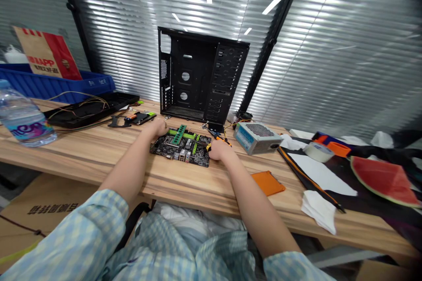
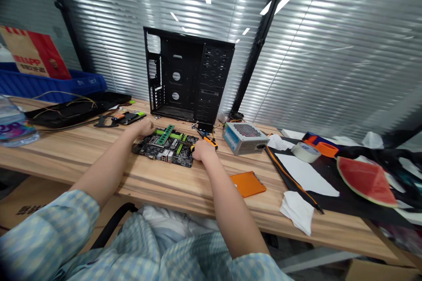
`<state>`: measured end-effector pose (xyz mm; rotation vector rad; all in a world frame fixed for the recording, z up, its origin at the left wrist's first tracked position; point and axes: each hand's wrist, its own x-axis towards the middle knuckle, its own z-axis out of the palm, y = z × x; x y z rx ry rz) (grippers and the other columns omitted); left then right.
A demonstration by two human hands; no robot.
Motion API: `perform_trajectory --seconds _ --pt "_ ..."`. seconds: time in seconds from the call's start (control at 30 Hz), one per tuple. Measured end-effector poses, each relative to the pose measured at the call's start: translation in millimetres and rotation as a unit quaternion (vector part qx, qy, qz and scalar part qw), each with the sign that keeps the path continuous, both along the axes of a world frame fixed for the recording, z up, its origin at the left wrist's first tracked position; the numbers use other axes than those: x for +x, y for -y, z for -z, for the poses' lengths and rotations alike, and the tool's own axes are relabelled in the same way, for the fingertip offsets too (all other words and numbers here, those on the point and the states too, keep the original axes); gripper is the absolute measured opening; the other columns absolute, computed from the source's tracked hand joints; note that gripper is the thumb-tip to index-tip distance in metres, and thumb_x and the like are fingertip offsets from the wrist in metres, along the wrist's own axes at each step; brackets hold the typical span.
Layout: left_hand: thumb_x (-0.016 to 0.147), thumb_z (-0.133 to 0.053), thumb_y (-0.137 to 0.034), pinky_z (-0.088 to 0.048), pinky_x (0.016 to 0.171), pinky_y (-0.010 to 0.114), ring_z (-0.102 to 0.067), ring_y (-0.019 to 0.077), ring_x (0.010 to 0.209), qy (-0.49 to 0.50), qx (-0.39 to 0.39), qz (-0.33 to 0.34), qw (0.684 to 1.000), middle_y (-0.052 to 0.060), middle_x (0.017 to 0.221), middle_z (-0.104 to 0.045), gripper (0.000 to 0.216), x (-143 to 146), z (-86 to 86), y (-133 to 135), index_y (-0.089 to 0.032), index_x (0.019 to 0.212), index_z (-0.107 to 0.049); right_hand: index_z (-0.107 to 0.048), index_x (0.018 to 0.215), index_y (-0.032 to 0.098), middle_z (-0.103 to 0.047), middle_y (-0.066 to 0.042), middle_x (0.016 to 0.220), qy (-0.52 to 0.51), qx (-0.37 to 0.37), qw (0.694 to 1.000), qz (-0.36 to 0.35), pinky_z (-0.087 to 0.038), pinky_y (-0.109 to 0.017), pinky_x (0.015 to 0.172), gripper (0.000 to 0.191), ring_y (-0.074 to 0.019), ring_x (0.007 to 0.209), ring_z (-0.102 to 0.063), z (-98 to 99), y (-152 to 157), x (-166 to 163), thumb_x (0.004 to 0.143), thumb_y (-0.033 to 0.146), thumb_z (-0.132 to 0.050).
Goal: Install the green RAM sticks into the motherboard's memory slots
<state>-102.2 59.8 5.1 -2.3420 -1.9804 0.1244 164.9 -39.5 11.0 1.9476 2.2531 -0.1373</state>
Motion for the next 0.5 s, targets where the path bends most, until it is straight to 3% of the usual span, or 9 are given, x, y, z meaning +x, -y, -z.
perform_trajectory --seconds 0.27,0.5 --pt "0.087 -0.041 -0.050 -0.048 0.088 0.023 -0.067 0.0243 0.099 0.058 -0.026 -0.053 0.997 0.014 0.108 -0.072 0.052 -7 -0.8 -5 -0.013 0.104 -0.073 -0.065 0.118 0.007 -0.065 -0.021 0.118 0.002 0.001 1.000 -0.009 -0.052 -0.031 0.084 0.043 -0.0284 0.107 -0.064 1.6 -2 0 0.079 0.023 -0.058" --pt "0.088 -0.035 -0.056 -0.048 0.089 0.027 -0.064 0.0272 0.106 0.092 -0.033 -0.076 0.992 0.016 0.113 -0.070 0.061 -11 2.7 -9 -0.012 0.108 -0.072 -0.065 0.118 0.007 -0.066 -0.022 0.117 0.001 0.001 1.000 -0.009 -0.052 -0.032 0.083 0.043 -0.0287 0.106 -0.064 2.3 -3 0 0.079 0.023 -0.057"
